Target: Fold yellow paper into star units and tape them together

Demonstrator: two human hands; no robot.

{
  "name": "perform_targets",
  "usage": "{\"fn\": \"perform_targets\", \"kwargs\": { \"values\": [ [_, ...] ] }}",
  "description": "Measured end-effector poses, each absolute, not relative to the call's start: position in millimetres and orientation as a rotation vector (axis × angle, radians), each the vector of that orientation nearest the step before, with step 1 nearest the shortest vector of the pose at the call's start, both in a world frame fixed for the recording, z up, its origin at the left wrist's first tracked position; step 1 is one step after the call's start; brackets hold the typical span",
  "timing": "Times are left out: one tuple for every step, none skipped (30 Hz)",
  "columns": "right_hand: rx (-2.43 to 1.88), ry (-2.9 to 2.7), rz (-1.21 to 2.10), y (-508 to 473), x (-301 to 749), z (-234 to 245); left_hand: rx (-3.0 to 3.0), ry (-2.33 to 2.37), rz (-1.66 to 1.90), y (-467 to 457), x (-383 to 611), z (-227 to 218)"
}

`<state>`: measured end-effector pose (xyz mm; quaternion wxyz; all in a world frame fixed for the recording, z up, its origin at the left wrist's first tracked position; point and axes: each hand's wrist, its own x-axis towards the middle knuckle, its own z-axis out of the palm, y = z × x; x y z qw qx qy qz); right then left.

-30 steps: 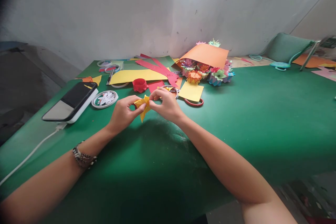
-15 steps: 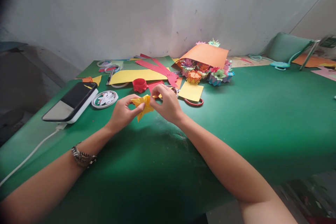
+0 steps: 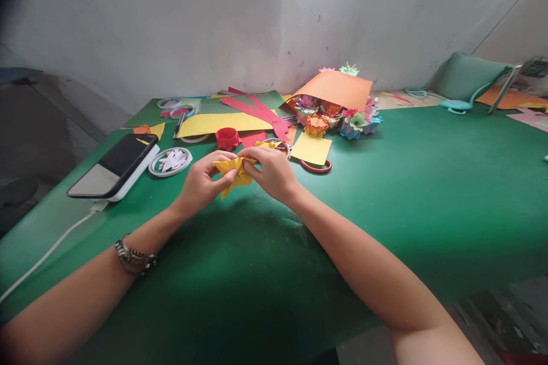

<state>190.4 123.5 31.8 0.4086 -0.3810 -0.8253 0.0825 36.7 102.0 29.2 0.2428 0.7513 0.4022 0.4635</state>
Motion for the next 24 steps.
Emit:
{"fn": "perform_targets", "kwargs": {
  "values": [
    [-0.982, -2.082, 0.164, 123.3, 190.1, 31.2, 2.033, 1.094, 1.258, 101.9, 37.1, 28.8],
    [-0.996, -2.091, 0.112, 122.9, 189.8, 30.8, 2.023, 1.090, 1.248, 101.7, 37.6, 28.5],
    [-1.005, -2.107, 0.061, 122.4, 189.3, 30.5, 2.023, 1.088, 1.240, 101.7, 38.0, 28.3],
    [-1.011, -2.126, 0.015, 121.9, 188.9, 30.3, 2.028, 1.088, 1.234, 101.6, 38.3, 28.2],
    [-1.014, -2.138, -0.017, 121.4, 188.6, 30.3, 2.033, 1.089, 1.230, 101.6, 38.6, 28.1],
    [-1.018, -2.139, -0.034, 121.1, 188.5, 30.5, 2.036, 1.092, 1.230, 101.6, 38.9, 28.1],
    [-1.018, -2.128, -0.032, 120.9, 188.7, 30.8, 2.033, 1.096, 1.231, 101.7, 39.0, 28.0],
    [-1.014, -2.107, -0.009, 120.9, 189.1, 31.4, 2.026, 1.100, 1.233, 101.7, 39.1, 28.1],
    [-1.004, -2.080, 0.033, 121.1, 189.8, 32.1, 2.015, 1.106, 1.230, 101.7, 39.1, 28.2],
    [-0.987, -2.051, 0.088, 121.4, 190.6, 32.9, 2.000, 1.115, 1.225, 101.7, 39.0, 28.5],
    [-0.968, -2.025, 0.148, 121.8, 191.3, 33.8, 1.982, 1.127, 1.221, 101.6, 38.9, 28.8],
    [-0.947, -2.003, 0.204, 122.3, 192.0, 34.6, 1.962, 1.144, 1.218, 101.4, 38.7, 29.3],
    [-0.930, -1.987, 0.250, 122.7, 192.6, 35.2, 1.942, 1.161, 1.211, 101.2, 38.6, 29.9],
    [-0.920, -1.979, 0.282, 123.2, 193.0, 35.6, 1.922, 1.179, 1.205, 101.0, 38.4, 30.5],
    [-0.919, -1.977, 0.299, 123.7, 193.3, 35.6, 1.904, 1.194, 1.198, 100.9, 38.4, 31.1],
    [-0.922, -1.986, 0.307, 124.2, 193.5, 35.3, 1.886, 1.203, 1.184, 100.7, 38.4, 31.6],
    [-0.927, -2.002, 0.305, 124.6, 193.6, 34.7, 1.868, 1.202, 1.156, 100.6, 38.4, 32.0],
    [-0.932, -2.022, 0.296, 125.0, 193.7, 34.0, 1.848, 1.195, 1.123, 100.6, 38.4, 32.3],
    [-0.939, -2.045, 0.278, 125.3, 193.9, 33.2, 1.823, 1.187, 1.094, 100.6, 38.5, 32.3],
    [-0.945, -2.069, 0.254, 125.6, 194.1, 32.5, 1.793, 1.182, 1.073, 100.7, 38.5, 32.2],
    [-0.953, -2.096, 0.226, 125.6, 194.3, 31.9, 1.761, 1.183, 1.057, 100.9, 38.6, 31.9],
    [-0.965, -2.123, 0.191, 125.5, 194.4, 31.5, 1.731, 1.185, 1.047, 101.0, 38.7, 31.4],
    [-0.979, -2.149, 0.151, 125.2, 194.3, 31.3, 1.711, 1.180, 1.041, 101.1, 38.8, 30.8],
    [-0.990, -2.175, 0.111, 124.7, 194.0, 31.4, 1.700, 1.167, 1.033, 101.2, 39.0, 30.3]
  ]
}}
